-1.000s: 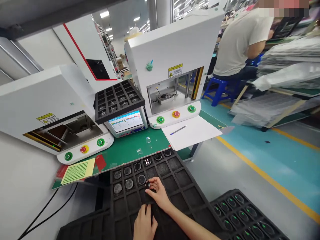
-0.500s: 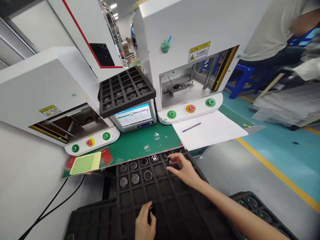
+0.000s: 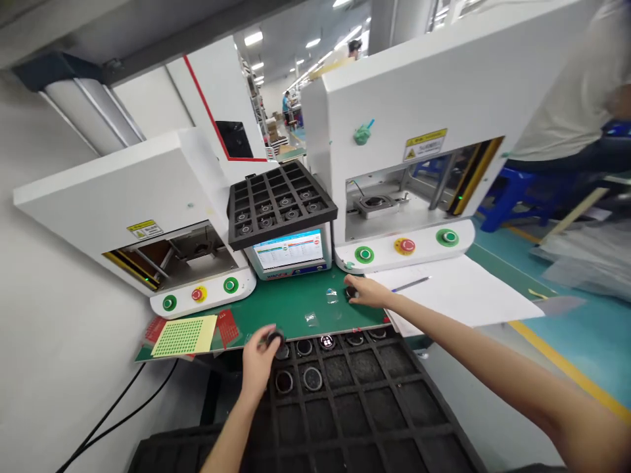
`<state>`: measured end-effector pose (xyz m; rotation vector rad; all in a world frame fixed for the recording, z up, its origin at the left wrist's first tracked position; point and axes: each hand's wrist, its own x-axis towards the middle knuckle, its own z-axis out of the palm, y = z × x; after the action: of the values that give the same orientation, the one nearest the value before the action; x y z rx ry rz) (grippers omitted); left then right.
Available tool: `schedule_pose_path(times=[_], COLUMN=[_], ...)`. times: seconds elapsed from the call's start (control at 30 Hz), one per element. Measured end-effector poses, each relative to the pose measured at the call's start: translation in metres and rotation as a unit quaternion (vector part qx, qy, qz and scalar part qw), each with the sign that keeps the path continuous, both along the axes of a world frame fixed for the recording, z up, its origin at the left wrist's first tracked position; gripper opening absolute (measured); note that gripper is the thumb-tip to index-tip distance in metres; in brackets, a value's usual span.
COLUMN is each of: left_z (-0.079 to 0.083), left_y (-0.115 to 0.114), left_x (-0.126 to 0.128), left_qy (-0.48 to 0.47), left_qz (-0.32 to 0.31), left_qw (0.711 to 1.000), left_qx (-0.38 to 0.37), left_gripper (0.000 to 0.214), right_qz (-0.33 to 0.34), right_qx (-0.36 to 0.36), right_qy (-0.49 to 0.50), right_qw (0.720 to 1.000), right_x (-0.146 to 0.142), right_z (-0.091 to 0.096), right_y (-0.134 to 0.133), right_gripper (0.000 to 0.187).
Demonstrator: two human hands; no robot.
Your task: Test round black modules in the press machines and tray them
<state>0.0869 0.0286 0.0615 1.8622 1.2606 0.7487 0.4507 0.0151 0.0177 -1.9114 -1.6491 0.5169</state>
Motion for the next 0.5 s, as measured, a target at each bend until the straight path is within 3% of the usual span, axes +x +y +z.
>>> schedule_pose_path(times=[0.1,0.2,0.37,0.5], left_z=[0.004,-0.010,-0.033,-0.030], left_y=[0.069,0.106,0.109,0.122], left_x=[0.043,0.078,0.090,0.074], left_qy=[0.024,0.059,0.100,0.102], left_qz=[-0.004,-0.011,-0.007,0.018], left_qw=[0.999,0.998,0.995,0.994], left_qx=[-0.022,-0.034,0.000,0.039], left_gripper=[0.028,0.026,0.027,0.026], right_qz=[0.022,0.027,0.031,0.024], right_qx=[-0.031,-0.036,-0.026,-0.026], right_qy=[-0.047,-0.088,-0.124,-0.144], right_qw=[0.998,0.995,0.991,0.989], right_x=[-0.002,-0.003,0.002,0.018], right_z=[0.000,0.002,0.007,0.004], right_y=[0.005,-0.006,-0.056,-0.098], right_gripper=[0.029,0.030,0.027,0.029])
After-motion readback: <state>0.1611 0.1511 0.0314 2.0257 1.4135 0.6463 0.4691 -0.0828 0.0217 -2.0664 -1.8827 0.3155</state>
